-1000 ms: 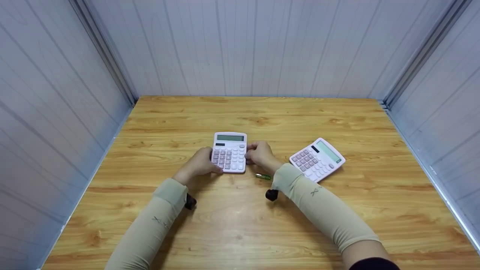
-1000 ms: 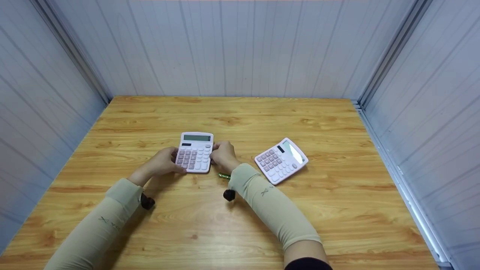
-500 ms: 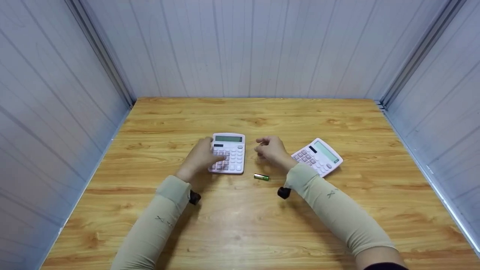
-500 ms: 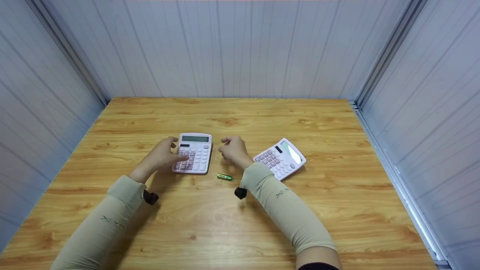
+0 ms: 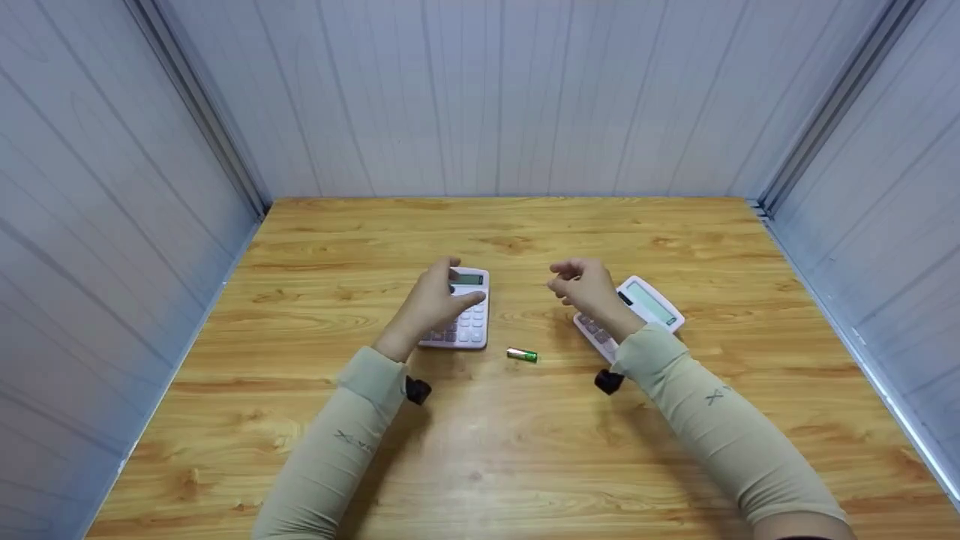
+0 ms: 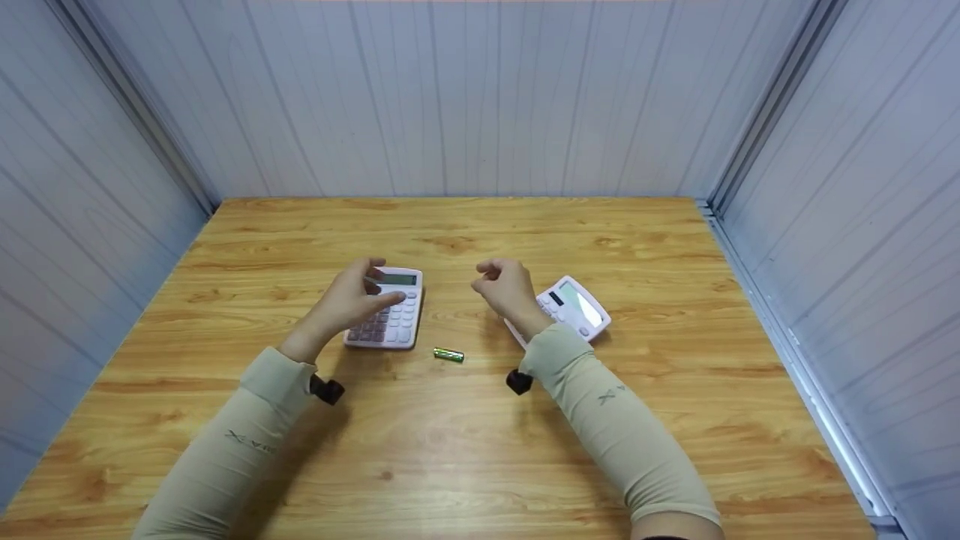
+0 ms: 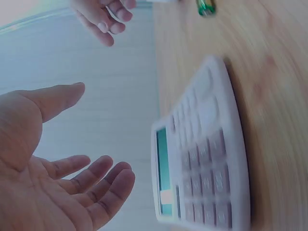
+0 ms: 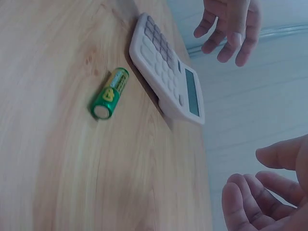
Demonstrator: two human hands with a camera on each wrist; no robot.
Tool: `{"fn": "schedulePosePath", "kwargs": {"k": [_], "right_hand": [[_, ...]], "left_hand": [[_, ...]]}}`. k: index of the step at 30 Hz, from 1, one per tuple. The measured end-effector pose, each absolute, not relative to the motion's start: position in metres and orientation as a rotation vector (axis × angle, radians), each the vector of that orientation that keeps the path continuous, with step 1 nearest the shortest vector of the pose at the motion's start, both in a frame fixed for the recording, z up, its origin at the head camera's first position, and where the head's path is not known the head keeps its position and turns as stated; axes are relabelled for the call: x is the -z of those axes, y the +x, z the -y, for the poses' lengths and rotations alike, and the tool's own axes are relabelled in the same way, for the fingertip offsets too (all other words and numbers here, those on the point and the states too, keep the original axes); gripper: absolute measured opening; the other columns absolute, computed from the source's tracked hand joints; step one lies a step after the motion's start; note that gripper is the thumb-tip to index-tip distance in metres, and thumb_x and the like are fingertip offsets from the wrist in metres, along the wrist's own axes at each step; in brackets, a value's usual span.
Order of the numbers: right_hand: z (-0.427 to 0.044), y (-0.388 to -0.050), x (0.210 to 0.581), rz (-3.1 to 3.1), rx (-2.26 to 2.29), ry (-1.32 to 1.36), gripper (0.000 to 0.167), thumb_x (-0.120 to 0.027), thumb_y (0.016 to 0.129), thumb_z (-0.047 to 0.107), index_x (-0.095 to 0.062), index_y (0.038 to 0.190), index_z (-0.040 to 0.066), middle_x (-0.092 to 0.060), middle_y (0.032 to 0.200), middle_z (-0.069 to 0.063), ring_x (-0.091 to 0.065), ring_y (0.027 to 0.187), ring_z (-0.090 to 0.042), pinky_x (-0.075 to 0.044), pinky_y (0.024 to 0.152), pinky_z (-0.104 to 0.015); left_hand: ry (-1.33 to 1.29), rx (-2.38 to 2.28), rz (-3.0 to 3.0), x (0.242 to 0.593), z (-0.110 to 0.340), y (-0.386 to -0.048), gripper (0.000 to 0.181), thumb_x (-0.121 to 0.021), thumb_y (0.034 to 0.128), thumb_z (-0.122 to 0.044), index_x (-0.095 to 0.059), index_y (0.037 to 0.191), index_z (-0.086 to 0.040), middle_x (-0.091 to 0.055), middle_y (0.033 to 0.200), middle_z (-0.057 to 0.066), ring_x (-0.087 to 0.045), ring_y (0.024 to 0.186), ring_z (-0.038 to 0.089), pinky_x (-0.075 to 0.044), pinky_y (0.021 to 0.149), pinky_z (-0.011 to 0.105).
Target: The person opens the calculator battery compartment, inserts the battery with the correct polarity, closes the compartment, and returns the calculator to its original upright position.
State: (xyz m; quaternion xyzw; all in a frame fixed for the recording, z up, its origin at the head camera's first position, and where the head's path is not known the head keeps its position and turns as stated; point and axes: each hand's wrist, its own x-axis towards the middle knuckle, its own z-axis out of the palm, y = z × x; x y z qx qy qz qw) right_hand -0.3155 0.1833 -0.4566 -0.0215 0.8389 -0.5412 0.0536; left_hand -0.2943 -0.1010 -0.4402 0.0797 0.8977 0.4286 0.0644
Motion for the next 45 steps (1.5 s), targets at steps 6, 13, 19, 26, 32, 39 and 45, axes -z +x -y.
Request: {"fn": "schedulePosePath", "kwargs": {"k": [6,13,19,26,32,39,45], "right_hand": [[-0.209,-0.311,0.450,-2.568,1.654,-0.022,0.037,-0.071,0.102,0.010,-0.069,0.136,-0.005,-0.065,0.101,-0.002,-0.066,0.085,-0.012,-0.065,0.083,-0.031],[-0.238,-0.305,0.441,-2.597,1.675,-0.006,0.040,-0.071,0.102,0.010,-0.067,0.136,-0.009,-0.065,0.100,-0.001,-0.066,0.085,-0.008,-0.064,0.080,-0.024],[-0.259,-0.300,0.436,-2.631,1.653,0.043,0.042,-0.072,0.102,0.012,-0.066,0.138,-0.009,-0.066,0.102,-0.001,-0.067,0.086,-0.006,-0.063,0.078,-0.021],[-0.282,-0.295,0.439,-2.640,1.665,0.108,0.042,-0.071,0.104,0.011,-0.064,0.140,-0.010,-0.067,0.101,0.001,-0.068,0.087,-0.007,-0.064,0.080,-0.023],[-0.299,-0.290,0.440,-2.641,1.679,0.192,0.044,-0.071,0.104,0.012,-0.064,0.141,-0.008,-0.065,0.100,0.003,-0.067,0.086,-0.005,-0.063,0.079,-0.021],[-0.318,-0.286,0.441,-2.669,1.693,0.250,0.043,-0.069,0.105,0.013,-0.064,0.141,-0.009,-0.066,0.099,0.007,-0.070,0.088,-0.006,-0.062,0.078,-0.018],[-0.334,-0.288,0.445,-2.671,1.652,0.312,0.045,-0.069,0.106,0.018,-0.062,0.145,-0.005,-0.067,0.109,0.003,-0.068,0.095,-0.008,-0.060,0.079,-0.015]], "left_hand": [[0.293,-1.311,-2.643,0.441,0.078,-0.290,0.083,-0.079,0.1007,-0.033,-0.037,0.165,-0.005,-0.055,0.156,0.021,-0.058,0.138,0.038,-0.054,0.112,0.053],[0.409,-1.316,-2.586,0.444,0.050,-0.286,0.082,-0.080,0.1009,-0.034,-0.038,0.164,-0.004,-0.054,0.157,0.023,-0.058,0.139,0.040,-0.054,0.113,0.052],[0.451,-1.305,-2.579,0.445,0.028,-0.285,0.082,-0.082,0.0991,-0.035,-0.041,0.163,-0.004,-0.055,0.154,0.021,-0.059,0.137,0.039,-0.053,0.114,0.051],[0.474,-1.280,-2.569,0.447,0.009,-0.284,0.080,-0.082,0.0990,-0.034,-0.042,0.161,-0.004,-0.056,0.154,0.021,-0.060,0.138,0.039,-0.055,0.113,0.050],[0.512,-1.206,-2.600,0.451,-0.009,-0.284,0.081,-0.083,0.0975,-0.038,-0.044,0.161,-0.004,-0.059,0.154,0.020,-0.060,0.140,0.035,-0.054,0.115,0.048],[0.501,-1.172,-2.572,0.461,-0.032,-0.287,0.081,-0.085,0.0955,-0.031,-0.044,0.160,-0.005,-0.060,0.155,0.019,-0.060,0.142,0.033,-0.051,0.119,0.047],[0.495,-1.210,-2.529,0.468,-0.049,-0.292,0.084,-0.089,0.0911,-0.020,-0.044,0.160,-0.004,-0.058,0.155,0.021,-0.058,0.143,0.035,-0.050,0.120,0.046]]}}
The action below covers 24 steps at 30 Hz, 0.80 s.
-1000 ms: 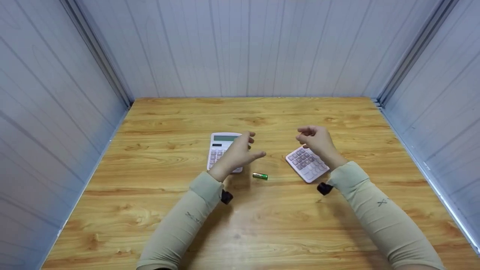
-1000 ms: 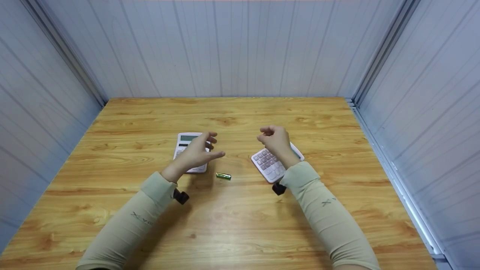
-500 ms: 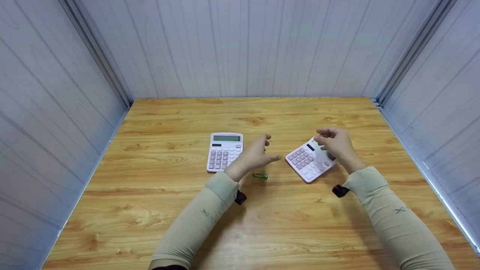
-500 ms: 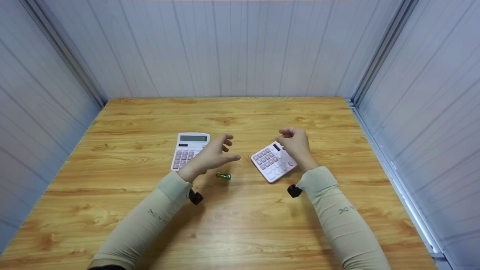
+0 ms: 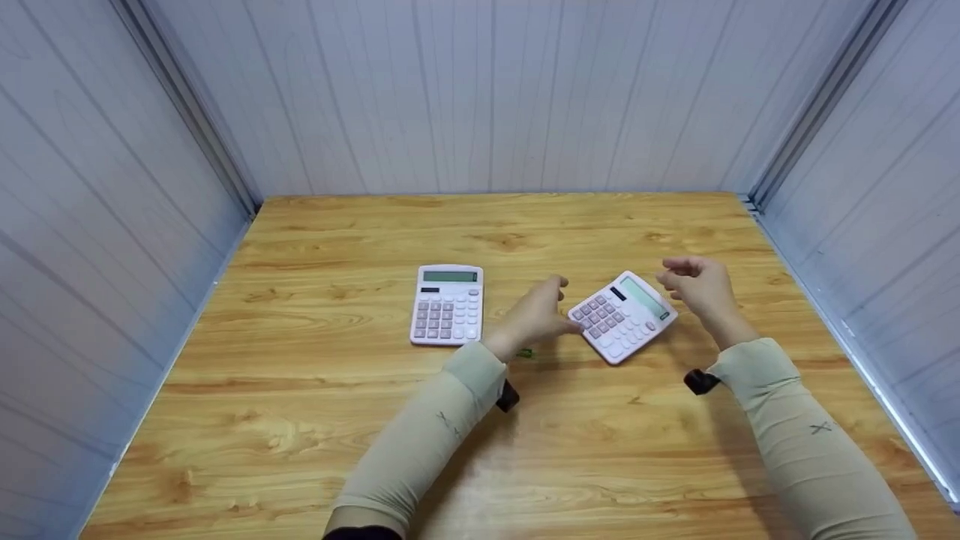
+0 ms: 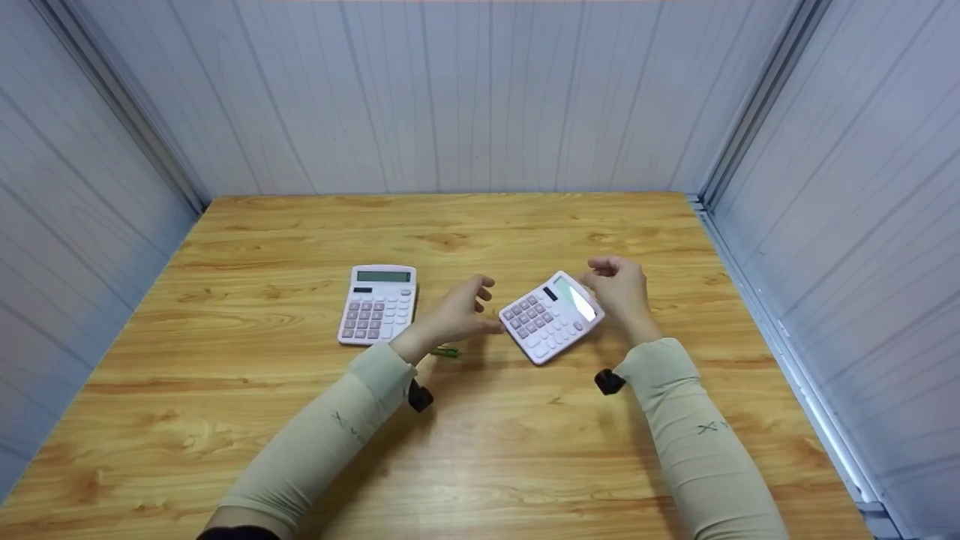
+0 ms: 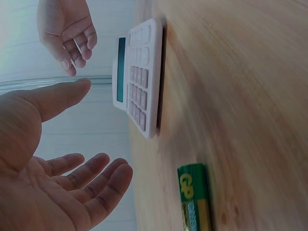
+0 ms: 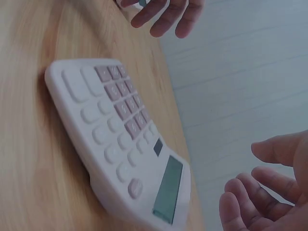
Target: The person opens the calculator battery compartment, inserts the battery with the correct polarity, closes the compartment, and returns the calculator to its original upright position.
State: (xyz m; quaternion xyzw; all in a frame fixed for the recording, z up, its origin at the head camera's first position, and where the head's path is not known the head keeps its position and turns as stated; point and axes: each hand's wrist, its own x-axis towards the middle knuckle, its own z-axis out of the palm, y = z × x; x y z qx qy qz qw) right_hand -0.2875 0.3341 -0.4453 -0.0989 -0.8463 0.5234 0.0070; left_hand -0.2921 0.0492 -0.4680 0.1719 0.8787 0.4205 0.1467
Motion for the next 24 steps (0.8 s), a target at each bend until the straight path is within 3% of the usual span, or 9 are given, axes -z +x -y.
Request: {"fn": "schedulePosePath", "kwargs": {"k": [9,15,21,24], "right_hand": [[-0.356,-0.291,0.462,2.693,-1.657,-0.390,0.051,-0.068,0.108,0.021,-0.058,0.150,-0.004,-0.067,0.130,-0.007,-0.065,0.098,-0.001,-0.061,0.091,-0.023],[-0.361,-0.293,0.473,2.734,-1.719,-0.496,0.056,-0.064,0.110,0.023,-0.050,0.157,-0.004,-0.057,0.153,-0.022,-0.066,0.105,-0.008,-0.062,0.094,-0.026],[-0.361,-0.296,0.481,2.767,-1.760,-0.510,0.055,-0.059,0.111,0.020,-0.048,0.159,-0.005,-0.062,0.141,-0.017,-0.066,0.091,-0.004,-0.062,0.084,-0.023],[-0.361,-0.298,0.484,2.795,-1.759,-0.477,0.053,-0.057,0.111,0.018,-0.048,0.158,-0.006,-0.060,0.141,-0.017,-0.065,0.094,-0.004,-0.059,0.081,-0.019]], "left_hand": [[0.508,-1.211,-2.539,0.481,-0.069,-0.300,0.089,-0.091,0.0843,-0.007,-0.044,0.160,0.000,-0.058,0.156,0.021,-0.059,0.142,0.033,-0.050,0.120,0.043],[0.494,-1.149,-2.558,0.488,-0.075,-0.306,0.095,-0.092,0.0794,-0.006,-0.044,0.161,0.003,-0.060,0.154,0.020,-0.061,0.138,0.029,-0.048,0.122,0.039],[0.507,-1.092,-2.553,0.493,-0.079,-0.308,0.094,-0.092,0.0764,-0.002,-0.046,0.159,0.004,-0.065,0.148,0.020,-0.063,0.134,0.028,-0.048,0.121,0.038],[0.521,-1.048,-2.570,0.495,-0.082,-0.310,0.092,-0.091,0.0761,0.000,-0.048,0.158,0.004,-0.065,0.150,0.019,-0.062,0.136,0.028,-0.048,0.121,0.036]]}}
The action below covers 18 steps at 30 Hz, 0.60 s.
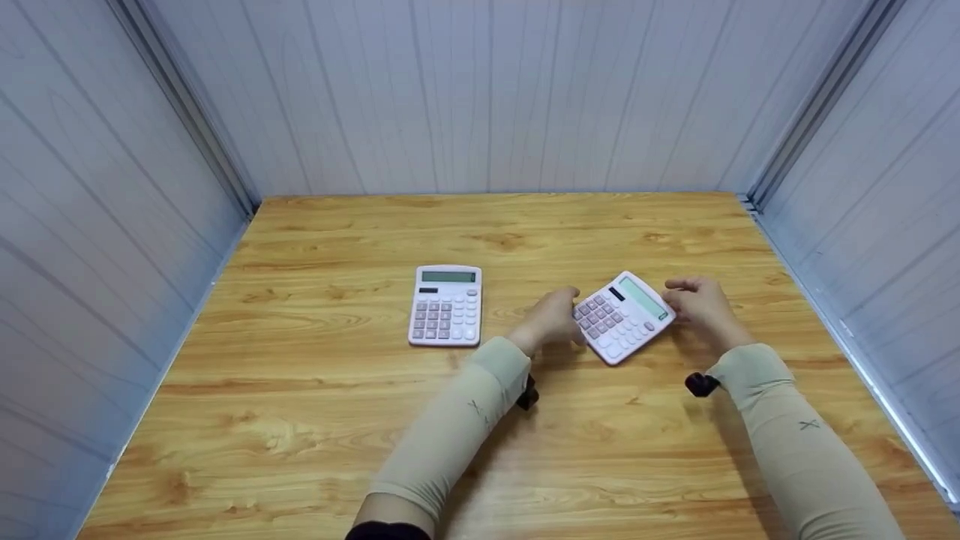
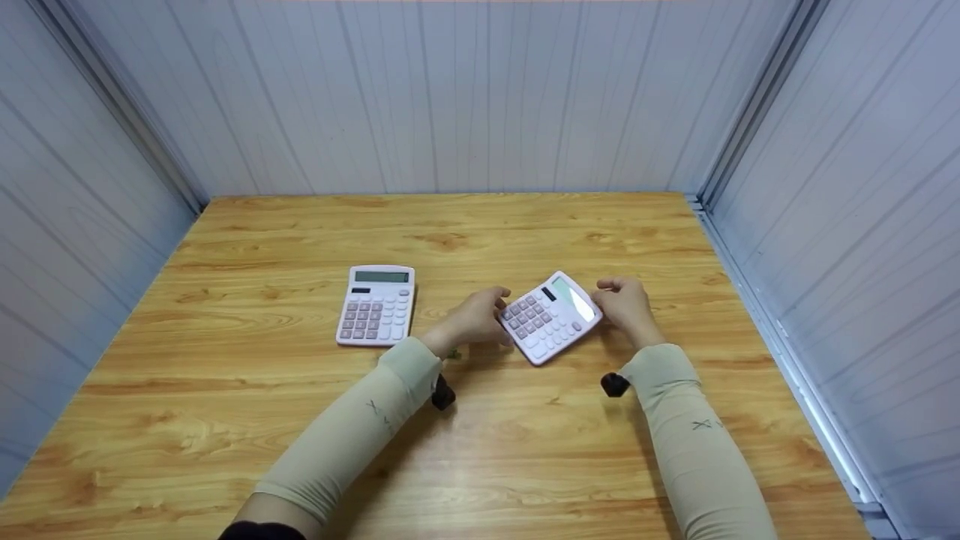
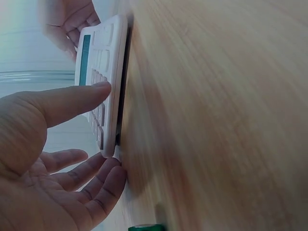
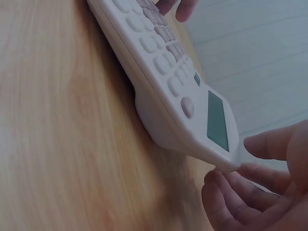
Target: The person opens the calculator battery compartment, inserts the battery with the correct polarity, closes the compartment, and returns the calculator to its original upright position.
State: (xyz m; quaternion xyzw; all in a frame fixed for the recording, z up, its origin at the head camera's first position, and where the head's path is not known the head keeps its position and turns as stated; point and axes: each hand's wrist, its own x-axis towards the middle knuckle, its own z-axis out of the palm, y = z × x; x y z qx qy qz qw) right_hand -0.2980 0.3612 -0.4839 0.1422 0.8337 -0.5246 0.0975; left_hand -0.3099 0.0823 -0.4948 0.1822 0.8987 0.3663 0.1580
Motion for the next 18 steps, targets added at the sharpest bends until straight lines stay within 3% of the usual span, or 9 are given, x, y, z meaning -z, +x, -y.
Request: {"fn": "schedulePosePath", "kwargs": {"k": [4,7,13,18], "right_hand": [[-0.360,-0.301,0.486,-2.457,1.502,0.377,0.051,-0.050,0.113,0.017,-0.048,0.159,-0.005,-0.051,0.155,-0.025,-0.061,0.116,-0.015,-0.055,0.083,-0.016],[-0.358,-0.302,0.488,-2.475,1.454,0.341,0.050,-0.047,0.114,0.017,-0.049,0.158,-0.004,-0.050,0.159,-0.026,-0.056,0.127,-0.021,-0.053,0.083,-0.015],[-0.350,-0.302,0.493,-2.484,1.492,0.272,0.046,-0.054,0.110,0.011,-0.054,0.151,-0.010,-0.063,0.136,-0.021,-0.063,0.102,-0.009,-0.056,0.081,-0.017],[-0.347,-0.303,0.493,-2.540,1.461,0.238,0.044,-0.055,0.109,0.008,-0.057,0.147,-0.013,-0.066,0.129,-0.021,-0.062,0.094,-0.006,-0.055,0.078,-0.017]], "left_hand": [[0.527,-0.998,-2.591,0.497,-0.086,-0.313,0.090,-0.090,0.0767,0.002,-0.050,0.157,0.004,-0.063,0.153,0.020,-0.061,0.139,0.029,-0.047,0.122,0.035],[0.537,-0.965,-2.616,0.508,-0.090,-0.322,0.085,-0.091,0.0736,0.000,-0.056,0.151,0.004,-0.068,0.145,0.017,-0.065,0.133,0.027,-0.051,0.118,0.032],[0.573,-0.932,-2.666,0.553,-0.102,-0.352,0.061,-0.089,0.0673,-0.002,-0.071,0.126,-0.001,-0.075,0.113,0.007,-0.067,0.102,0.020,-0.059,0.098,0.032],[0.553,-0.941,-2.660,0.546,-0.101,-0.349,0.061,-0.088,0.0700,-0.001,-0.071,0.128,0.001,-0.075,0.117,0.011,-0.068,0.105,0.023,-0.059,0.101,0.035]]}}
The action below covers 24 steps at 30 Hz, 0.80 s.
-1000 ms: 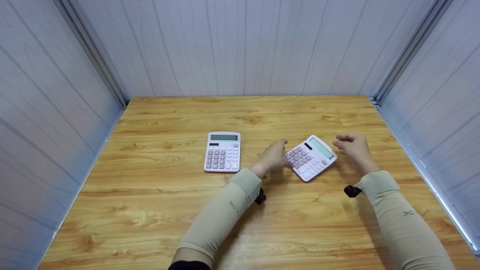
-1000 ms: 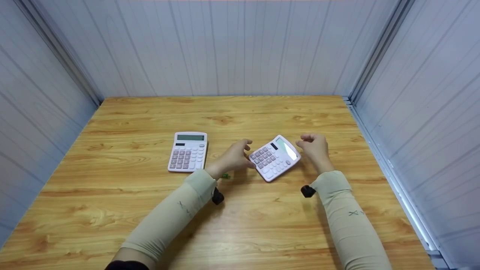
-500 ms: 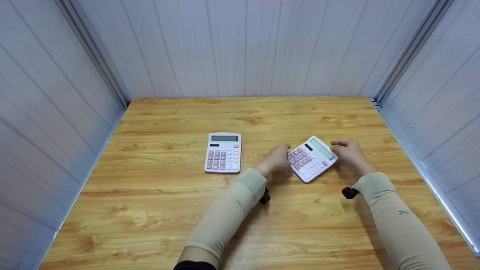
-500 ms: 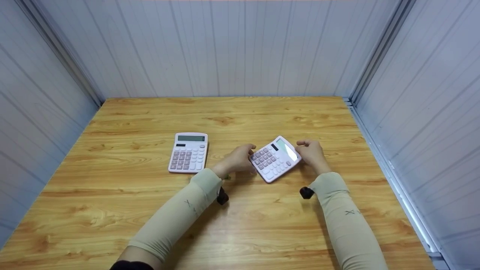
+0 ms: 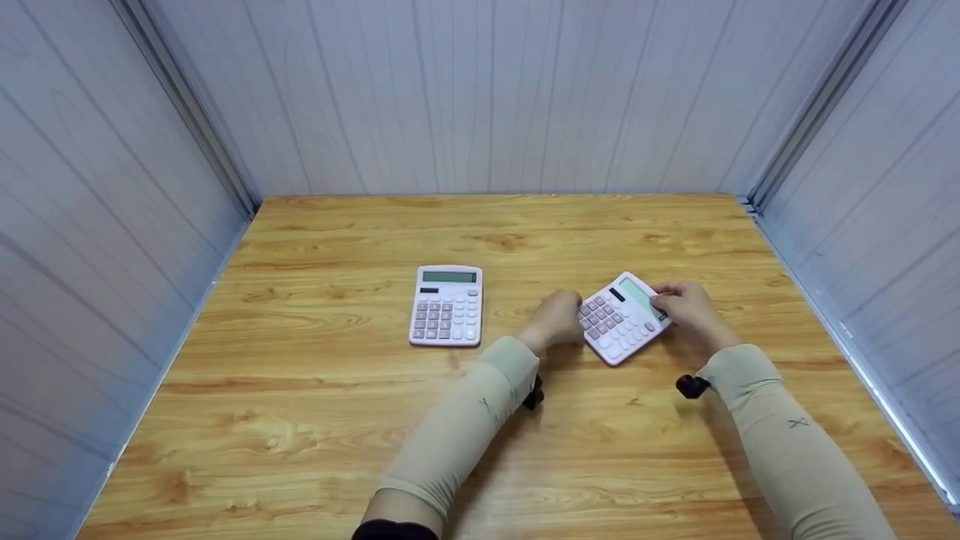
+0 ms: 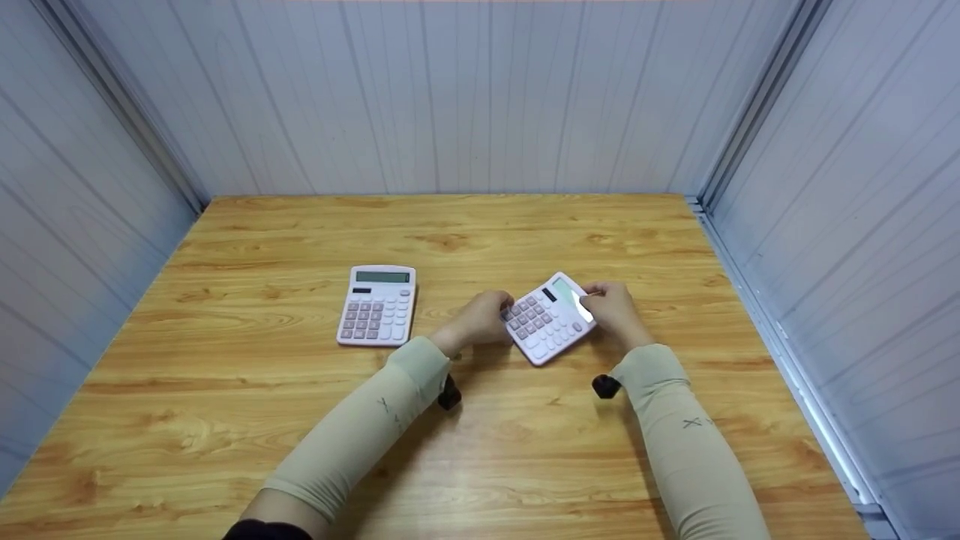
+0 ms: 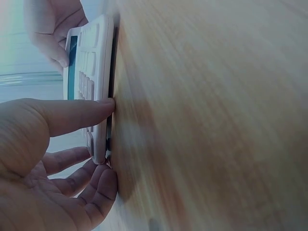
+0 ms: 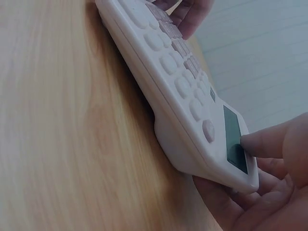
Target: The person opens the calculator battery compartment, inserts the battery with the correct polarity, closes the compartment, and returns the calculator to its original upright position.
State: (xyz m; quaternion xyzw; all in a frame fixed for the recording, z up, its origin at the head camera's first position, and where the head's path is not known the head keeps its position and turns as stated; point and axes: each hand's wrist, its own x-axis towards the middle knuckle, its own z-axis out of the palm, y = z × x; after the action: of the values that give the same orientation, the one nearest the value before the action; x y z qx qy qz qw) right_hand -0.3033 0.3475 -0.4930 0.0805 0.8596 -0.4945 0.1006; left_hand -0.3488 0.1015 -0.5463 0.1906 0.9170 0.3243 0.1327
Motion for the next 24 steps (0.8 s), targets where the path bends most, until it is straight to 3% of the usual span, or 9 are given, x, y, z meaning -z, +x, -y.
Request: {"fn": "schedulePosePath", "kwargs": {"k": [6,10,17,24], "right_hand": [[-0.349,-0.306,0.489,-2.625,1.283,0.248,0.045,-0.055,0.110,0.015,-0.059,0.149,-0.008,-0.065,0.138,-0.026,-0.062,0.103,-0.014,-0.052,0.077,-0.016],[-0.349,-0.306,0.484,-2.607,1.285,0.276,0.045,-0.053,0.111,0.015,-0.058,0.150,-0.007,-0.063,0.141,-0.027,-0.062,0.107,-0.019,-0.053,0.077,-0.018],[-0.344,-0.305,0.473,-2.539,1.431,0.292,0.046,-0.054,0.111,0.015,-0.057,0.150,-0.009,-0.064,0.136,-0.024,-0.064,0.095,-0.008,-0.058,0.078,-0.020],[-0.338,-0.302,0.461,-2.473,1.540,0.309,0.047,-0.055,0.113,0.017,-0.054,0.153,-0.008,-0.065,0.133,-0.019,-0.067,0.089,-0.004,-0.061,0.078,-0.020]], "left_hand": [[0.522,-1.038,-2.605,0.529,-0.096,-0.337,0.048,-0.084,0.0732,0.000,-0.072,0.119,0.003,-0.074,0.109,0.010,-0.064,0.097,0.021,-0.059,0.093,0.034],[0.491,-1.138,-2.530,0.501,-0.087,-0.317,0.057,-0.083,0.0753,0.006,-0.068,0.130,0.006,-0.074,0.118,0.012,-0.064,0.104,0.020,-0.058,0.101,0.032],[0.623,-1.130,-2.585,0.487,-0.078,-0.305,0.049,-0.086,0.0785,0.002,-0.069,0.124,0.005,-0.070,0.108,0.008,-0.056,0.092,0.015,-0.056,0.092,0.032],[0.721,-1.054,-2.670,0.475,-0.067,-0.299,0.064,-0.087,0.0849,-0.009,-0.062,0.142,0.004,-0.064,0.134,0.016,-0.062,0.117,0.025,-0.054,0.111,0.036]]}}
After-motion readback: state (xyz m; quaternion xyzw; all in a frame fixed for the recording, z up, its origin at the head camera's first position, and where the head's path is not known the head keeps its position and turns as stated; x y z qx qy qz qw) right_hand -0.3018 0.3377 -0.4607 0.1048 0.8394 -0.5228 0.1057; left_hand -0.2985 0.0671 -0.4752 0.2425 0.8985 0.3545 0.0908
